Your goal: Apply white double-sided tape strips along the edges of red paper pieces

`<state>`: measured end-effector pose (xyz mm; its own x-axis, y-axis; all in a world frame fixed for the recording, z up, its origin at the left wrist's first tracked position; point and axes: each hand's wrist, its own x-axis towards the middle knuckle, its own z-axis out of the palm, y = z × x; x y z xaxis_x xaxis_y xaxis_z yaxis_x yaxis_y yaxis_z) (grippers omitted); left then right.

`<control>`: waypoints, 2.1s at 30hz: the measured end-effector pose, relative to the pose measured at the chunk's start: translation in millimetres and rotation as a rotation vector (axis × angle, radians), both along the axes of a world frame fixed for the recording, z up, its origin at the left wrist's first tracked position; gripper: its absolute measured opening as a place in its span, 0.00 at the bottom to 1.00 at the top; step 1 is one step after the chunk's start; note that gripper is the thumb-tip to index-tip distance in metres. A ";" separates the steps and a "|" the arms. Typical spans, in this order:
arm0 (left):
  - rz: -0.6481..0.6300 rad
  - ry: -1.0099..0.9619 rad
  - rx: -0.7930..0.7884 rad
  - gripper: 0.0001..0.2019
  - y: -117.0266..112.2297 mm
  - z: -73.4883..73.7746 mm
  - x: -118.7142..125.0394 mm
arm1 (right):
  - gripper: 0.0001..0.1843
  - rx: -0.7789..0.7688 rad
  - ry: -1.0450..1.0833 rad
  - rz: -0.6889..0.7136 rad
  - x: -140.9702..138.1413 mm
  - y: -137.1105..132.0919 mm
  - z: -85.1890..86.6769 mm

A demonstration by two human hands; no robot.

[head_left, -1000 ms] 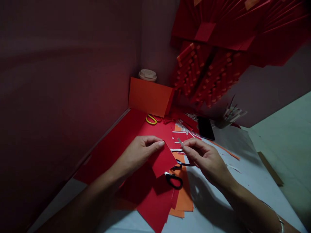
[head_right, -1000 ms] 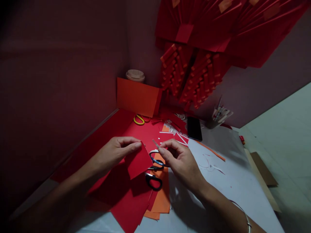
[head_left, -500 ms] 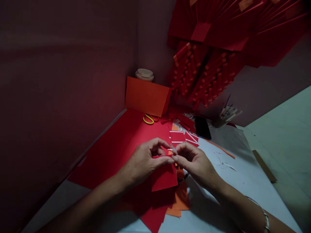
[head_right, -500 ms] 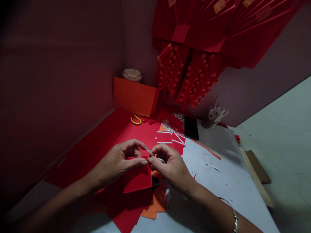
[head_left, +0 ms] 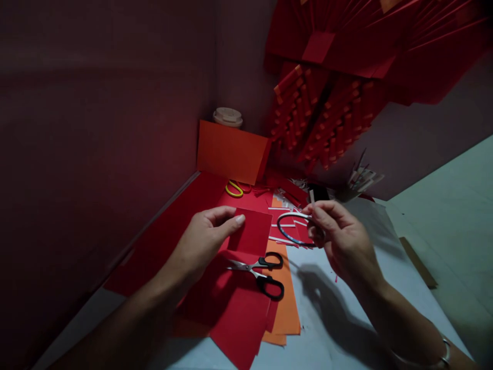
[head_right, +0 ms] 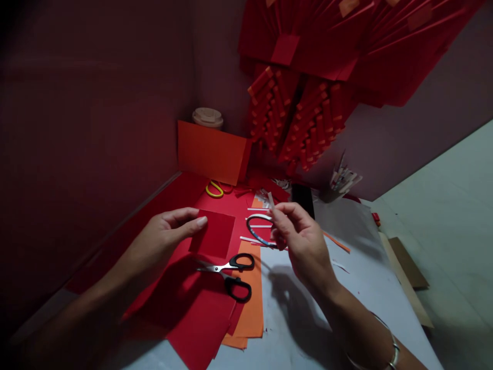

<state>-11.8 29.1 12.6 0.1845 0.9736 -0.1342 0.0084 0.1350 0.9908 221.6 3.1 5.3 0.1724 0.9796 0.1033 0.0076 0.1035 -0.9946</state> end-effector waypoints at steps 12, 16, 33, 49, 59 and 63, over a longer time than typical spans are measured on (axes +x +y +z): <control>0.131 -0.219 -0.117 0.10 3.8 -3.7 -1.4 | 0.13 -0.395 -0.083 0.560 -10.1 -12.1 0.5; 0.137 -0.191 -0.106 0.09 4.5 -6.4 0.6 | 0.15 -0.482 -0.096 0.650 -22.9 -15.3 -10.1; 0.106 -0.300 -0.153 0.11 7.1 -10.2 2.4 | 0.06 -0.015 -0.720 0.617 -24.9 -7.5 -25.3; 0.098 -0.183 -0.132 0.10 3.6 -5.5 4.5 | 0.07 -0.049 -0.525 0.688 -33.4 -17.8 -29.1; 0.091 -0.077 -0.077 0.11 2.8 -5.6 3.8 | 0.06 -0.138 -0.384 0.666 -30.4 -17.7 -26.8; 0.037 -0.086 -0.128 0.09 1.7 -5.8 6.1 | 0.08 -0.216 -0.211 0.550 -22.8 -15.0 -12.9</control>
